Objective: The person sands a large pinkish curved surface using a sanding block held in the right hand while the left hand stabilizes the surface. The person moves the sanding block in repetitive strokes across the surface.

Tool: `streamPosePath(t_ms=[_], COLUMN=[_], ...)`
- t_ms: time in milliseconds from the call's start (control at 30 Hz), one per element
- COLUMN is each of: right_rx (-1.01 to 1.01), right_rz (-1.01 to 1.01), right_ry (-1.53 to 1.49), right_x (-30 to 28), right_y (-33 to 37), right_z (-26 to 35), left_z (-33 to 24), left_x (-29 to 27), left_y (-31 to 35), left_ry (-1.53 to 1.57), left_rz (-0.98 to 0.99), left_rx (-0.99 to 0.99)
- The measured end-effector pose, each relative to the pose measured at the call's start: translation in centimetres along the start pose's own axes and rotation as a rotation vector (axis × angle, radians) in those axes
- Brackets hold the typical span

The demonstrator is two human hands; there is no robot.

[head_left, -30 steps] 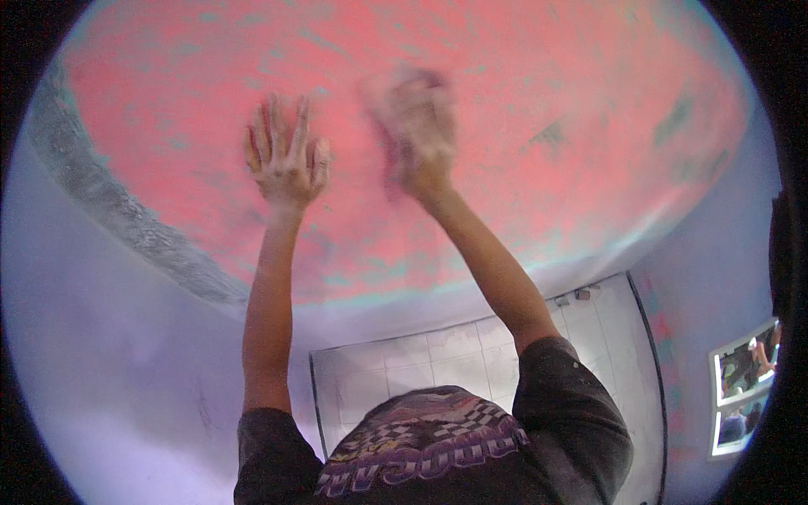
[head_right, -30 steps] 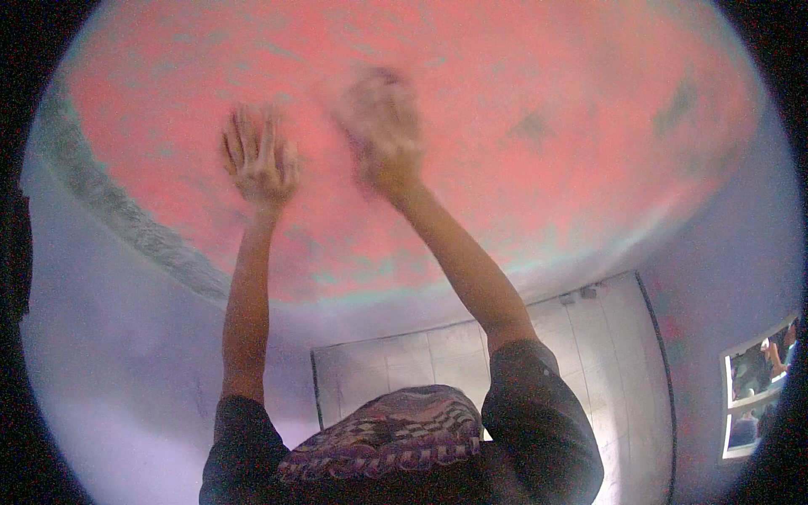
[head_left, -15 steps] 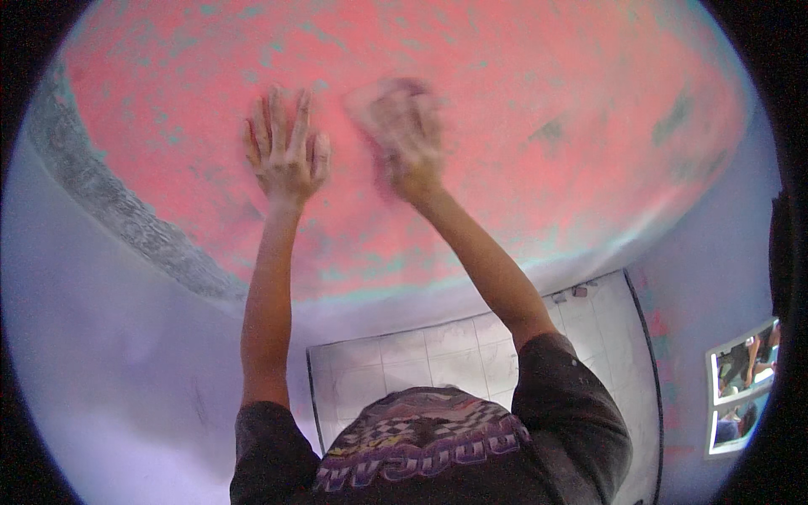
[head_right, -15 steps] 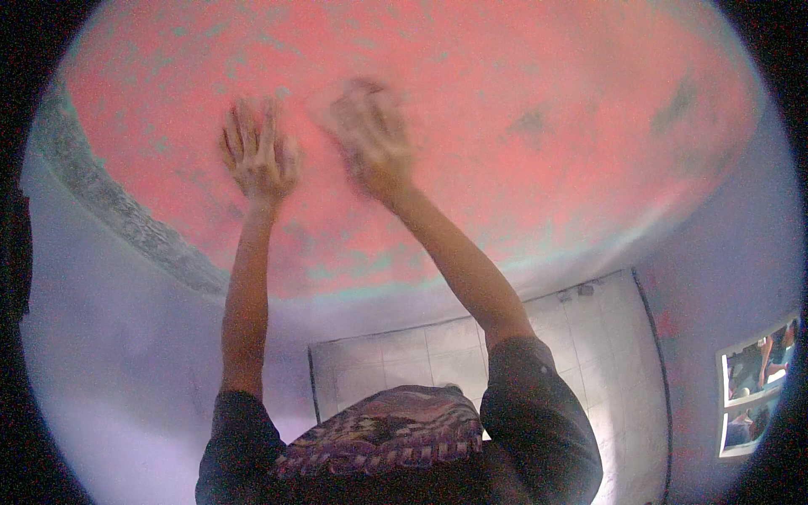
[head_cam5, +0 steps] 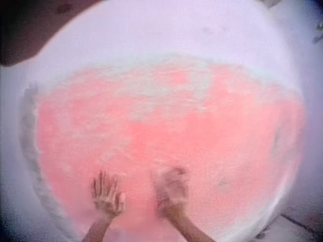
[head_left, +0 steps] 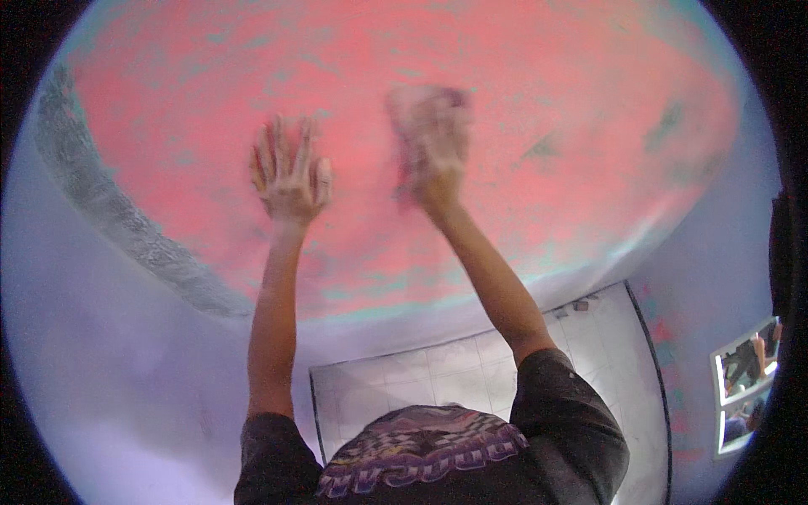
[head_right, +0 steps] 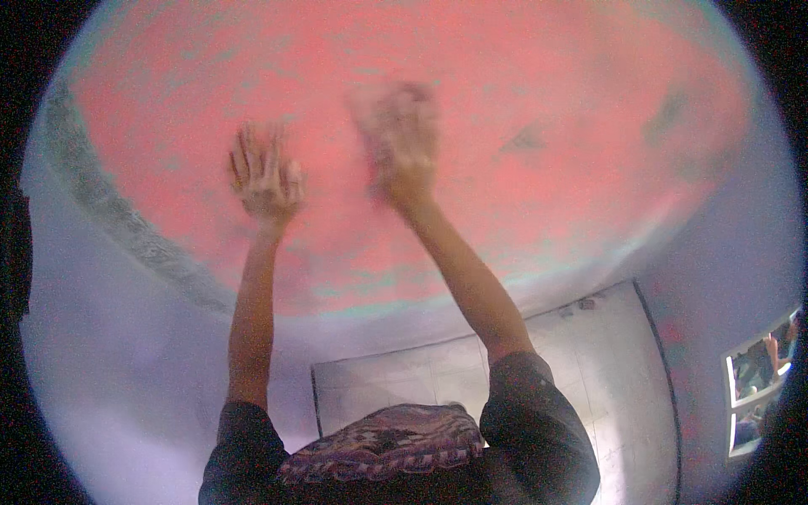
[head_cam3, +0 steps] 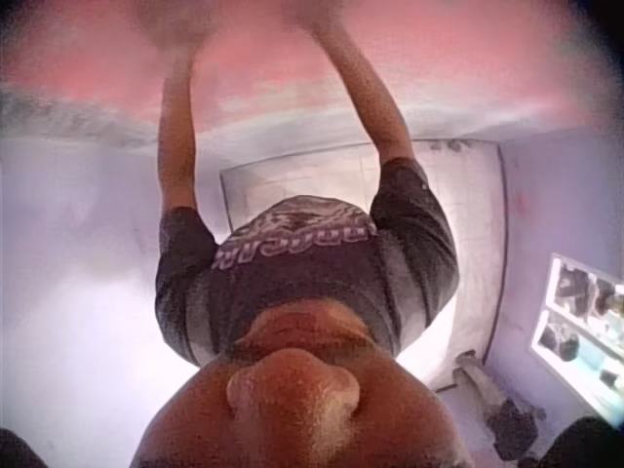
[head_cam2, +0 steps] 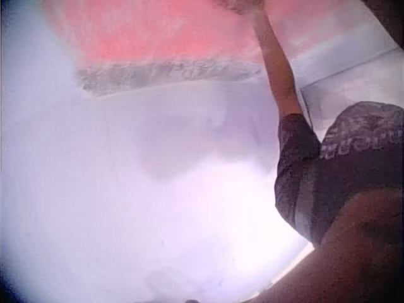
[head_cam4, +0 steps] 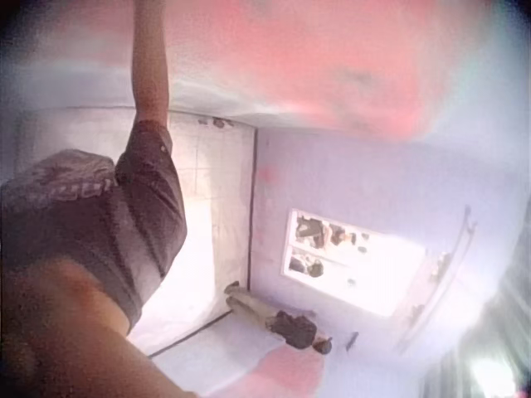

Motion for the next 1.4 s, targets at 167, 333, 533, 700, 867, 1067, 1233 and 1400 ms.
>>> streamPosePath(t_ms=[167, 333, 533, 700, 867, 1067, 1233, 1400], right_rx=[-0.198, 0.117, -0.078, -0.226, 0.158, -0.092, -0.137, 0.077], right_rz=[0.456, -0.154, 0.287, 0.197, -0.283, 0.203, 0.288, -0.278], right_ry=[-0.150, 0.077, -0.292, -0.066, 0.032, -0.124, -0.032, 0.078], right_x=[-2.3, -3.9, 3.5, -0.2, -2.6, 1.6, -3.7, -1.9], right_y=[0.1, -3.2, 3.2, -0.1, -4.6, 1.8, -1.8, -3.3], right_z=[0.0, -6.3, 3.7, -2.0, -4.5, 1.6, -6.4, -3.7], left_z=[0.8, 0.6, 0.2, 0.6, 0.6, 0.5, 0.8, 0.6], left_x=[-0.9, -0.3, 0.3, -0.4, 0.3, 0.8, 0.3, 0.0], left_y=[0.0, -0.1, -0.2, -0.1, 0.0, 0.2, -0.2, -0.2], left_ry=[-0.022, -0.029, -0.001, 0.011, 0.001, 0.022, 0.010, -0.012], left_rz=[0.018, 0.002, 0.011, 0.016, 0.025, 0.032, 0.017, 0.025], left_rx=[-0.034, -0.025, -0.027, -0.036, -0.012, -0.036, -0.035, -0.041])
Point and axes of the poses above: each hand's wrist, its own y-axis away from the middle knuckle, its own x-axis out of the palm, z = x × y, the point moved 3 cm from there along -y, towards the middle knuckle, and after that the axes turned 8 degrees about -y, right-handed, at the moved point
